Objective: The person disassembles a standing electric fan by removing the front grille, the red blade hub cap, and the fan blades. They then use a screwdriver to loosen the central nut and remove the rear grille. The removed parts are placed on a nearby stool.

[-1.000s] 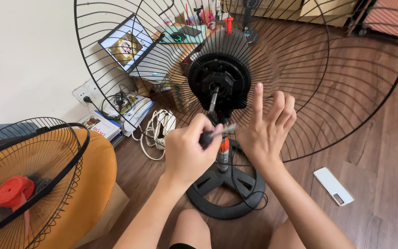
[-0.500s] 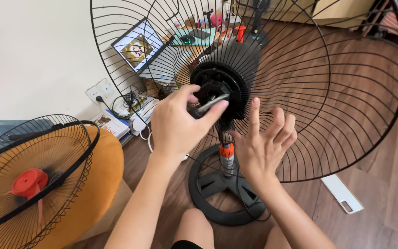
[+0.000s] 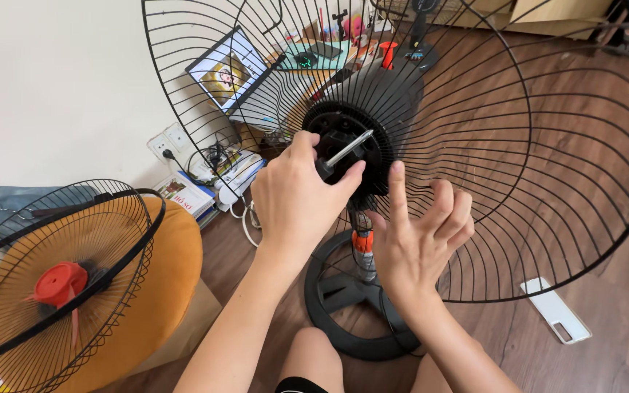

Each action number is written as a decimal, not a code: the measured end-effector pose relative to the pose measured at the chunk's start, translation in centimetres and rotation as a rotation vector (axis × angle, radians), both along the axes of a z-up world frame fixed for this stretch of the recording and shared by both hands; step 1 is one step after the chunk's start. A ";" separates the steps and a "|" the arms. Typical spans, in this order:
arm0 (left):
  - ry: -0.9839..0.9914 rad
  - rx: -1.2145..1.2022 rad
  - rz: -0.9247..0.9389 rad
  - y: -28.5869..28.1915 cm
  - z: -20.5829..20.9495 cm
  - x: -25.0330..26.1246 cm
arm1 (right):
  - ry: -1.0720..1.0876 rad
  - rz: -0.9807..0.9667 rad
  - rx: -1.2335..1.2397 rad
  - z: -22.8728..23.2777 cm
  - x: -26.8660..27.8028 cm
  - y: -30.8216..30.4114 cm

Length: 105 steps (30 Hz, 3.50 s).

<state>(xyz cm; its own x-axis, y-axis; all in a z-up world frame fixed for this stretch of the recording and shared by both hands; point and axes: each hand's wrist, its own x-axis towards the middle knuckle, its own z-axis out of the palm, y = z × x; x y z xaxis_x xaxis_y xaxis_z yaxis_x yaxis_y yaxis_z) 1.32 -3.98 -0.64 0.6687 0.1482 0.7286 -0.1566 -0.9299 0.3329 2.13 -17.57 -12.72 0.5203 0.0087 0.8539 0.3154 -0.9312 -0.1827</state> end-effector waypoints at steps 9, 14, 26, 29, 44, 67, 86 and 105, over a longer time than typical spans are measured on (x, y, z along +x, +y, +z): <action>0.063 -0.049 0.073 -0.9 0.7 1.2 | 0.003 -0.013 -0.025 0.9 0.4 -0.2; 0.092 -0.002 0.097 -1.1 0.8 1.2 | 0.059 0.079 -0.018 2.9 -1.1 -1.1; 0.204 -0.389 -0.181 0.4 1.0 -0.9 | -0.262 0.360 0.318 5.5 -3.2 -14.0; 0.137 -0.458 -0.290 0.6 0.1 -1.3 | -0.121 0.503 0.415 6.8 -0.3 -16.0; 0.268 -0.688 -0.214 3.4 -6.2 0.9 | 0.148 1.021 0.925 6.3 2.2 -14.2; 0.051 -0.585 -0.213 1.1 -8.2 1.0 | 0.258 0.990 0.976 5.2 7.1 -15.7; -0.210 -0.536 -0.183 -0.6 -9.1 3.4 | 0.195 0.977 0.940 5.8 5.9 -14.8; -0.015 -0.909 -0.535 0.6 -12.0 12.8 | -0.217 0.611 0.757 5.2 -1.7 -5.9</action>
<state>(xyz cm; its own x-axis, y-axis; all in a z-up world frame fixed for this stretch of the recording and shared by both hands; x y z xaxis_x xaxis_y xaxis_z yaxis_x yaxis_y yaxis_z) 14.13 -3.37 -12.64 0.8003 0.3310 0.5000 -0.4825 -0.1397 0.8647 0.47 -23.45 -7.47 0.4405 -0.3630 0.8211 0.7983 -0.2600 -0.5432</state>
